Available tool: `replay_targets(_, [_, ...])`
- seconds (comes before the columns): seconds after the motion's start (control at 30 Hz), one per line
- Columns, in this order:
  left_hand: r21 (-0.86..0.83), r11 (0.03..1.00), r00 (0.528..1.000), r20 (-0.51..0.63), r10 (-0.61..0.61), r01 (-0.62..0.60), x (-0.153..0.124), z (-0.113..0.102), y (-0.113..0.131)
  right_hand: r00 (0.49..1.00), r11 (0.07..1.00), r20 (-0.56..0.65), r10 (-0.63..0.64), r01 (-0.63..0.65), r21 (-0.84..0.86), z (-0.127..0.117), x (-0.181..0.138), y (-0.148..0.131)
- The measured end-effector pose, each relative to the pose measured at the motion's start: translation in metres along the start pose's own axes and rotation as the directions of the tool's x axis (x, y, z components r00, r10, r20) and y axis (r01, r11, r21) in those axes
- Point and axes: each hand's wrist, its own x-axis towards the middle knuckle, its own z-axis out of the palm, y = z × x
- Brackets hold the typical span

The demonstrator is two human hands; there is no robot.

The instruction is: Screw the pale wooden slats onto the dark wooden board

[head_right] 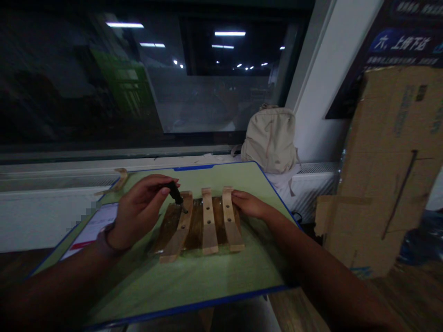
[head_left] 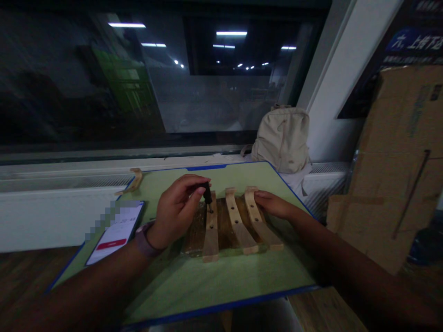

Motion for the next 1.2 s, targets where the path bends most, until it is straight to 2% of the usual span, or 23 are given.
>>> replay_targets(0.07, [-0.06, 0.998, 0.999, 0.004, -0.034, 0.034, -0.001, 0.001, -0.002, 1.0, 0.999, -0.009, -0.005, 0.005, -0.034, -0.001, 0.0, -0.001])
replay_targets(0.2, [-0.094, 0.995, 1.0, 0.003, 0.014, -0.014, -0.002, 0.003, -0.005, 1.0, 0.999, -0.01, -0.008, 0.008, -0.052, -0.001, -0.001, -0.003])
replay_targets(0.37, [0.005, 0.998, 0.996, -0.066, 0.063, -0.062, -0.001, 0.001, -0.005, 0.999, 0.998, -0.011, -0.031, 0.031, -0.046, -0.001, -0.002, -0.004])
replay_targets(0.6, [-0.074, 0.994, 0.997, 0.012, -0.076, 0.077, -0.006, 0.002, -0.002, 0.999, 0.998, -0.003, -0.05, 0.05, -0.023, 0.001, -0.001, -0.004])
replay_targets(0.83, [0.008, 1.0, 0.999, -0.014, 0.029, -0.028, -0.004, 0.001, -0.002, 1.0, 0.999, -0.009, -0.014, 0.014, -0.03, -0.001, -0.001, 0.0])
replay_targets(1.03, [0.185, 0.973, 0.986, -0.069, 0.155, -0.14, 0.002, -0.002, 0.002, 1.0, 0.999, -0.019, -0.02, 0.019, -0.035, 0.0, -0.001, -0.003])
replay_targets(1.2, [0.157, 0.979, 0.991, 0.001, 0.135, -0.133, 0.0, -0.002, 0.006, 1.0, 1.0, -0.018, -0.005, 0.005, -0.012, 0.001, -0.003, -0.007])
